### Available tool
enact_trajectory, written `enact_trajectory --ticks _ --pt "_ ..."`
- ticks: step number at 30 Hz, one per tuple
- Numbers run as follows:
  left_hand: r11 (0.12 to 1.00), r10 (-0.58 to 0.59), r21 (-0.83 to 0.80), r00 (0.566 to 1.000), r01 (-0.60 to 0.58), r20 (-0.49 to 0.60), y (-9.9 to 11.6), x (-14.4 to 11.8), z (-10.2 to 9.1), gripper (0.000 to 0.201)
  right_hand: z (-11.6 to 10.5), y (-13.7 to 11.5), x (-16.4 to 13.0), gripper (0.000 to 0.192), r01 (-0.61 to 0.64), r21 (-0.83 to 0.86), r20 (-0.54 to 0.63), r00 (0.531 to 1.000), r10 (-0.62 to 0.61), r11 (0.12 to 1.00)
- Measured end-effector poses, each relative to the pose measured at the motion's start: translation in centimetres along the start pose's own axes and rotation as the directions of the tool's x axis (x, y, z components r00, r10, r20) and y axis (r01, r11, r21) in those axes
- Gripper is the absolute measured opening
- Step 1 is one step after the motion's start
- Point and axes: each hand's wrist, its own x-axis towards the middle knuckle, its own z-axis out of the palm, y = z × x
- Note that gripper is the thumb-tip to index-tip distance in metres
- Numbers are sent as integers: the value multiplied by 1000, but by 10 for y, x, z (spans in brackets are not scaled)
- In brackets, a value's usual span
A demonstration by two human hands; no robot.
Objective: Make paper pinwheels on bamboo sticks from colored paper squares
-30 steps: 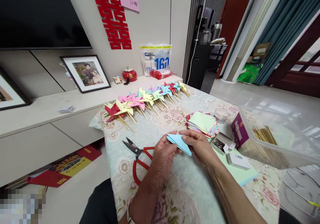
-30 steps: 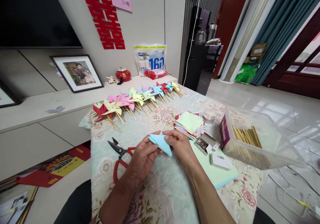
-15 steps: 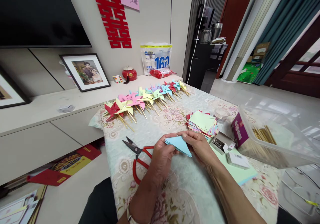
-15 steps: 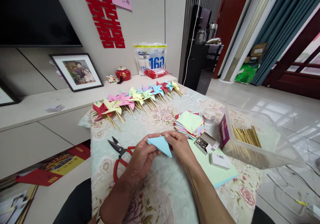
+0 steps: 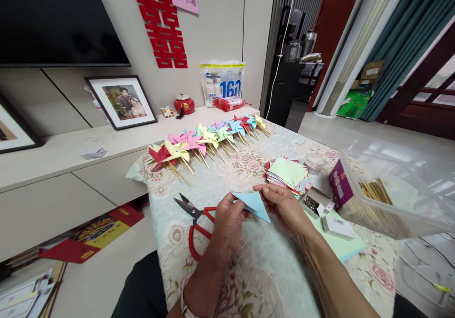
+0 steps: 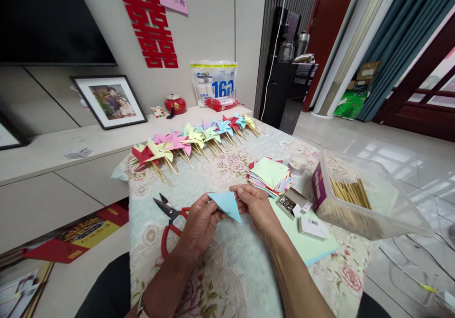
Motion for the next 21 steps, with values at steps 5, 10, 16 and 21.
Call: enact_trajectory --ticks 5,10,16,21 --pt "1000 4 -4 999 -4 -42 0 2 -2 18 0 -2 -3 34 56 -3 61 997 -55 998" --pt "991 78 112 996 -72 -51 -4 4 -4 11 3 0 -5 35 93 -107 119 990 -80 990" --pt "983 56 178 998 -54 -9 -12 6 -9 19 -1 9 2 30 190 -227 37 982 -186 955" --pt "996 12 90 998 -18 69 -2 -1 -3 23 -5 14 8 38 139 -99 -83 986 -147 985"
